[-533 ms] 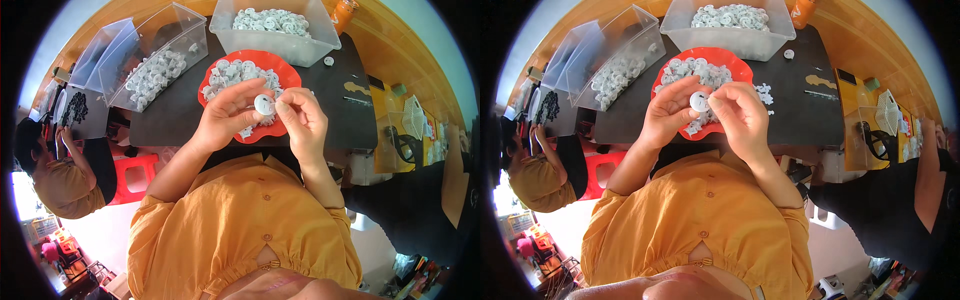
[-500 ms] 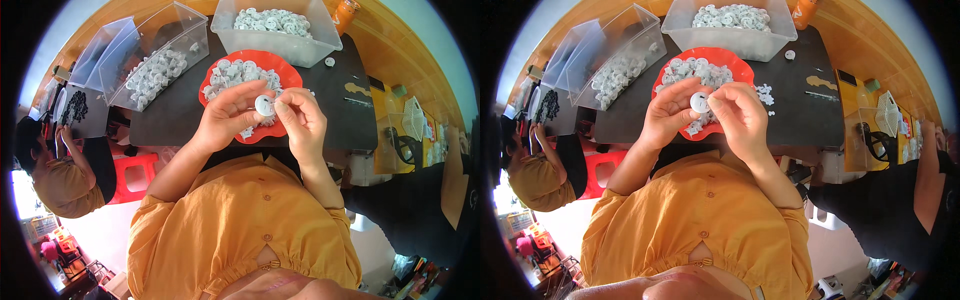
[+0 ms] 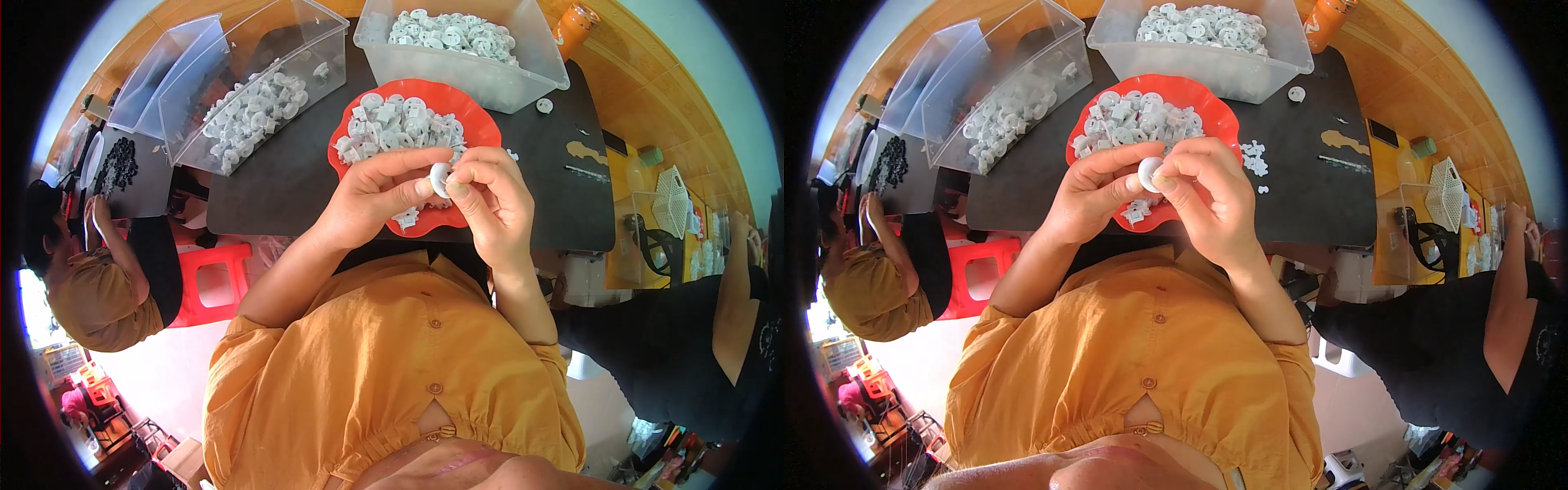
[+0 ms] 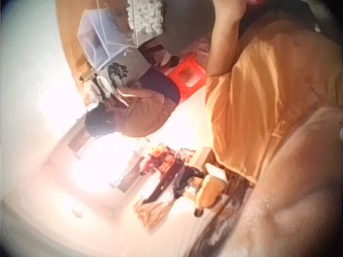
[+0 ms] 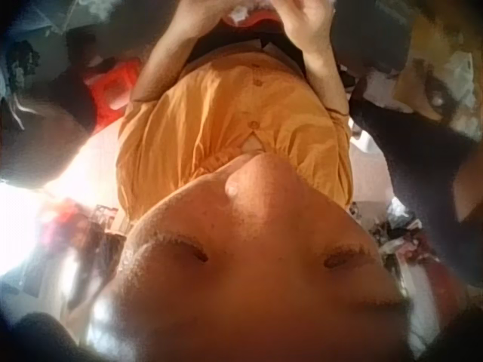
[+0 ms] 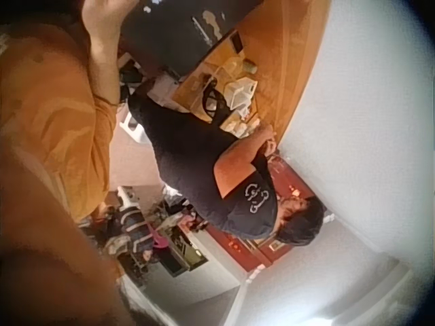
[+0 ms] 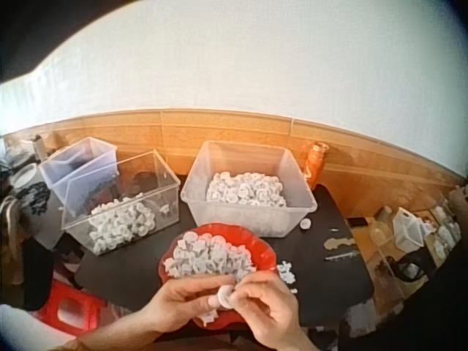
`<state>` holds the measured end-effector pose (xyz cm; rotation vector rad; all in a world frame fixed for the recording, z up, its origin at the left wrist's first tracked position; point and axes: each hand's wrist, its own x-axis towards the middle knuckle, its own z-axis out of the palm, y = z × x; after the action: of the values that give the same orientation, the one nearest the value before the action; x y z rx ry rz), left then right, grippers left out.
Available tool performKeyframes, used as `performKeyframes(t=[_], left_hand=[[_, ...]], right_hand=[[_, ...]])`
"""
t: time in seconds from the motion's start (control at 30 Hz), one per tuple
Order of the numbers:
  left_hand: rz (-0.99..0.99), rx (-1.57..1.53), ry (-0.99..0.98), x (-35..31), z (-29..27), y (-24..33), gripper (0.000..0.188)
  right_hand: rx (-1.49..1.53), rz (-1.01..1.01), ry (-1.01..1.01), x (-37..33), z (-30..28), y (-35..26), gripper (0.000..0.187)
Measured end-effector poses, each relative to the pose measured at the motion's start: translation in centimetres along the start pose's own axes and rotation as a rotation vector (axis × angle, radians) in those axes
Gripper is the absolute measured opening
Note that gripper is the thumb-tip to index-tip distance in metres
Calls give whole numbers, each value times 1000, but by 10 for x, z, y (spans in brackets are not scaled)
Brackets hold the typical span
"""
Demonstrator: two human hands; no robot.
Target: The person assembles plastic components by inserting small plastic clips into plastic bases by hand and places the assembled parts into a clear container.
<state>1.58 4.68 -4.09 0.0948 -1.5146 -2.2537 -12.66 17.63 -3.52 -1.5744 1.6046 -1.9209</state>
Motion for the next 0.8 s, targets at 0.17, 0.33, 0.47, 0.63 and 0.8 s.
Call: performKeyframes(t=[0.17,0.33,0.47,0.63,0.8], left_hand=[[-56,-43,22,-1,0,2,37],[-76,-31,11,-1,0,5,35],[-83,27,-11,0,-1,8,33],[-130,-44,33,-1,0,8,33],[-140,-79,51,0,2,10,32]], right_hand=[[10,27,4,1,1,-3,9],[10,37,-11,1,0,-3,9],[-40,5,-38,3,-2,-5,9],[277,199,-29,0,0,-3,7],[118,74,-21,0,3,3,6]])
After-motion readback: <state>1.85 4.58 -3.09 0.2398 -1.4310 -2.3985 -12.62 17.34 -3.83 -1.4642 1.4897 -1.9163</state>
